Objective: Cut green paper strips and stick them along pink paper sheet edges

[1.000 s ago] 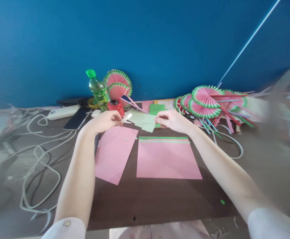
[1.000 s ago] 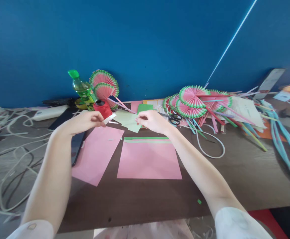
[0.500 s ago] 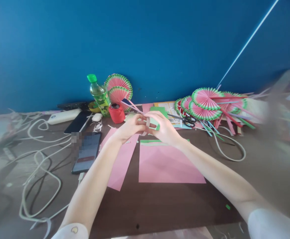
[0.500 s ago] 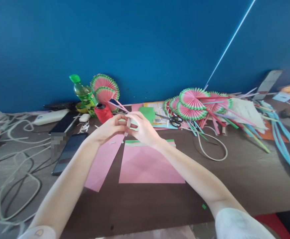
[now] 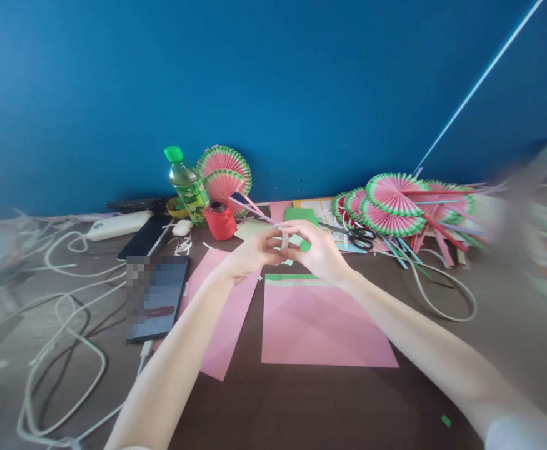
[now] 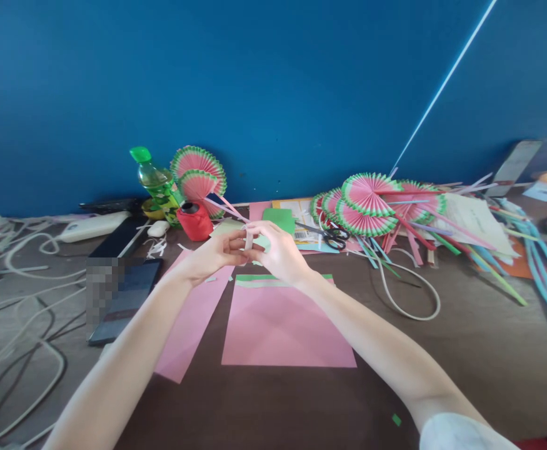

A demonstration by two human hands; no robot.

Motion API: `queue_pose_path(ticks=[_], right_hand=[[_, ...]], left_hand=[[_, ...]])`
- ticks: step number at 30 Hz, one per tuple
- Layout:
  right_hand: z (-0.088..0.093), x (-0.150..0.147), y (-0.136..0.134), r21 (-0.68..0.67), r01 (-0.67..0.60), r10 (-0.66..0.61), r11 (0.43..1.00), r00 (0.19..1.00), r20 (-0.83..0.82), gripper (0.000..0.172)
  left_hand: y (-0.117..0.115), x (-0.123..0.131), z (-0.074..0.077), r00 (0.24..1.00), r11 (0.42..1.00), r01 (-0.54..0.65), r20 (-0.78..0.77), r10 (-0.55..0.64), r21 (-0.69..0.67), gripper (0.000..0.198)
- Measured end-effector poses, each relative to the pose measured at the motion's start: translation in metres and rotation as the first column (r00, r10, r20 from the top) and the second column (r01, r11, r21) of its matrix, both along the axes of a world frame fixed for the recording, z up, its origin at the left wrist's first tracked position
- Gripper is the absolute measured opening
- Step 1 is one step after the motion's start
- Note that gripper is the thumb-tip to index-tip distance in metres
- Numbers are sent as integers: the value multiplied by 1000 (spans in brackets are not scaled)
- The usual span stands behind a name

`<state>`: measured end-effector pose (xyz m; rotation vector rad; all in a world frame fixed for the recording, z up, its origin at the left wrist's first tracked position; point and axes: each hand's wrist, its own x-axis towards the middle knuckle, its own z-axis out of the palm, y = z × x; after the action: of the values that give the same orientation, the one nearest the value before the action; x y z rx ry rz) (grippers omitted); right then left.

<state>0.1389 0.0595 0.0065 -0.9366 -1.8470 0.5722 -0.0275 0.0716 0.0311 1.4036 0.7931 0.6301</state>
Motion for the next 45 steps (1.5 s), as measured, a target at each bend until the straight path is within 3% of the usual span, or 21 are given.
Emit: queue_pose_path(ticks=[4,9,14,19,26,32,35,40,45], right_hand=[[-4,1,4,-99,-65,57,993,995,-82,24],[-4,2,6,-126,-51,46,991,998,-49,41],[-1,3,2,28,-7,5,1000,999,50,25],[-3,2,0,95,-28,22,995,998,65,20],[-2,2,-1,-34,-93,89,995,991,-99,13],[2,6,4,-47,21,-23,999,999,-50,49],[2,6,3,6,27,-27,1000,999,18,47],[3,5,0,171,33,-53,985,992,117,34],[1,3,-2,225,33,-62,974,990,124,26]], left_hand=[[2,1,-3,999,1000,-10,-32,10,4,53],[4,3,-10,999,999,-15,-31,16,33,50],[5,3,-17,1000,994,-18,-23,20,105,44],[6,3,-21,999,994,-33,12,32,102,40],[6,4,-22,999,994,-34,-10,35,101,41],[2,5,-17,996,980,43,-86,-26,194,55],[2,5,-18,992,966,91,-103,-68,242,59],[2,5,-21,993,967,75,-109,-50,243,60],[3,7,-22,997,983,64,-58,-55,171,43]])
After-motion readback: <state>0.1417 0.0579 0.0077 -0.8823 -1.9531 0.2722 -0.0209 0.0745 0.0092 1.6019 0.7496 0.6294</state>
